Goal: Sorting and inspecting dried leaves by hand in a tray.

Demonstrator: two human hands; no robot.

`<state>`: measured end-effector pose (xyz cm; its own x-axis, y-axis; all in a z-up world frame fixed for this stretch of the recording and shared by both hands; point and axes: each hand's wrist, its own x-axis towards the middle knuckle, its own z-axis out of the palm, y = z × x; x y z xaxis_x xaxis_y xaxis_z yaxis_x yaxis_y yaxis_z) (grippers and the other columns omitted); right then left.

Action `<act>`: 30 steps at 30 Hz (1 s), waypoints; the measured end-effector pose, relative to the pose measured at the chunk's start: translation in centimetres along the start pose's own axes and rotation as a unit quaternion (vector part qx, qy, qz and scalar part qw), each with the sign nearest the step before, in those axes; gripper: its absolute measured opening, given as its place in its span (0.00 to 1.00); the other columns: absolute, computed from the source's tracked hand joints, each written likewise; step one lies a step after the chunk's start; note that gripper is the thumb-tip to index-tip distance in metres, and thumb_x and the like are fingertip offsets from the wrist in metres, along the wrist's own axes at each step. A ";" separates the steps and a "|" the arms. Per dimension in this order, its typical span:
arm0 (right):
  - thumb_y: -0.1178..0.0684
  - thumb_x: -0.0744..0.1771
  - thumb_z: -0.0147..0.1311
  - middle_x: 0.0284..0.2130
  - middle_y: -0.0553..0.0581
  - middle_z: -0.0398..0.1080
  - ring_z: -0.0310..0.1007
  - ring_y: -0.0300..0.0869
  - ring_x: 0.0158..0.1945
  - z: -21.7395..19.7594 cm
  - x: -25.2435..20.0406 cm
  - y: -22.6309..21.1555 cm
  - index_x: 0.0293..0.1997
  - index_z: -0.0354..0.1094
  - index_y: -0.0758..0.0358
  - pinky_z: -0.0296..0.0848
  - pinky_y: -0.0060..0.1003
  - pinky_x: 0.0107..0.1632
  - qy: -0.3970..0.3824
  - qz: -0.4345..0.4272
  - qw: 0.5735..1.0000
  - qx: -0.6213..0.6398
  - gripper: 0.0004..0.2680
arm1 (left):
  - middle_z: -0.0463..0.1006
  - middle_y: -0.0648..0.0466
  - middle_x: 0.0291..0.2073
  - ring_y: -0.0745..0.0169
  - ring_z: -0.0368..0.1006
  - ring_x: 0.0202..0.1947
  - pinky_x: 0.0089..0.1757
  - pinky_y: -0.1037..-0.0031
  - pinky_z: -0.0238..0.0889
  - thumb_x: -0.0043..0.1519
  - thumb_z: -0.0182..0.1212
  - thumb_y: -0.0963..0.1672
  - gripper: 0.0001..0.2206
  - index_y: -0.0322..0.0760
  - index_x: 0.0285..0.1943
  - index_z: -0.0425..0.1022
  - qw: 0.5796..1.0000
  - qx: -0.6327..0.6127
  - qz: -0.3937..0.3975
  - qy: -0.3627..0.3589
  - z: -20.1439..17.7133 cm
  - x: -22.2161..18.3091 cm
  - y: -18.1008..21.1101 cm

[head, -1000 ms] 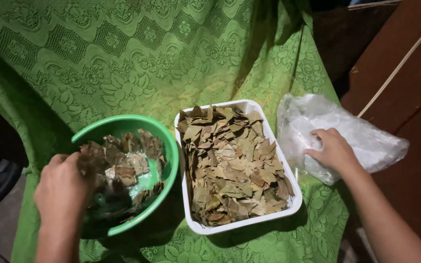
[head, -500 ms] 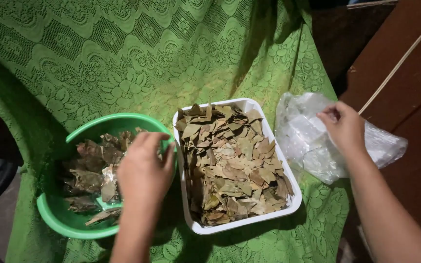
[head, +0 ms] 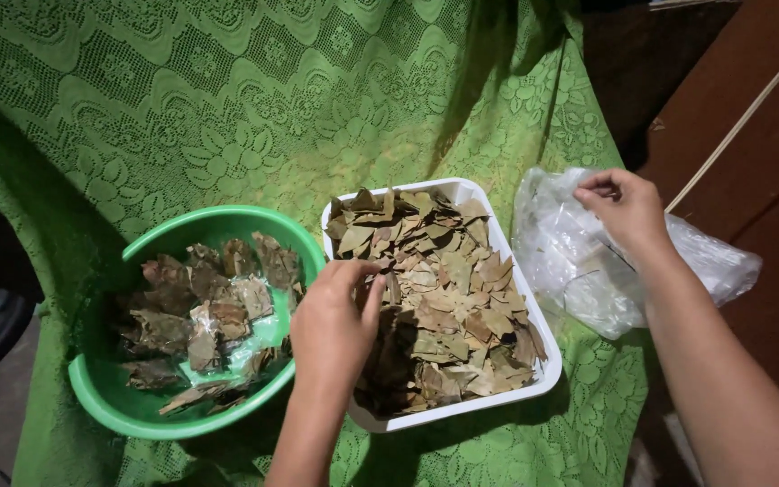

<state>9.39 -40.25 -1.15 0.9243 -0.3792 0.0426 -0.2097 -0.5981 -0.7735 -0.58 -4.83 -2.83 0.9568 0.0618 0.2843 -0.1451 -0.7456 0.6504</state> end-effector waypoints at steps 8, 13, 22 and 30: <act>0.57 0.71 0.52 0.48 0.61 0.76 0.78 0.46 0.46 0.1 0.1 -0.2 0.55 0.71 0.61 0.78 0.34 0.45 -0.039 0.012 0.996 -0.081 0.08 | 0.83 0.60 0.42 0.64 0.80 0.35 0.29 0.68 0.75 0.63 0.63 0.48 0.06 0.47 0.42 0.80 1.000 -0.002 -0.004 -0.014 1.4 -0.3 -0.1; 0.57 0.71 0.49 0.51 0.66 0.73 0.50 0.39 0.16 -0.5 -1.8 -1.2 0.70 0.62 0.54 0.55 0.31 0.20 -0.042 0.023 0.989 -0.140 0.16 | 0.82 0.58 0.38 0.63 0.79 0.30 0.27 0.68 0.74 0.63 0.64 0.47 0.05 0.44 0.40 0.79 1.000 -0.012 0.026 0.012 1.5 -0.5 -0.6; 0.63 0.69 0.54 0.38 0.65 0.73 0.78 0.50 0.39 4.9 -7.9 -4.6 0.57 0.69 0.67 0.81 0.41 0.43 0.006 -0.168 0.960 0.224 0.11 | 0.85 0.45 0.41 0.45 0.82 0.45 0.43 0.62 0.76 0.57 0.71 0.46 0.13 0.41 0.49 0.83 0.955 -0.288 -0.036 -0.062 5.5 -0.3 1.9; 0.61 0.68 0.53 0.41 0.61 0.71 0.77 0.46 0.42 9.6 -12.0 -6.2 0.57 0.67 0.66 0.81 0.38 0.47 -0.094 -0.044 0.956 0.274 0.11 | 0.83 0.47 0.38 0.59 0.78 0.40 0.36 0.75 0.70 0.61 0.66 0.44 0.13 0.33 0.51 0.83 0.814 -0.526 -0.246 -0.032 5.6 -0.6 5.1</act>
<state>2.66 -25.24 -2.89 0.9823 -0.1810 0.0479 0.0221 -0.1418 -0.9897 -0.42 -12.40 -3.63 0.9708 0.1202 -0.2076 0.1560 0.3410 0.9270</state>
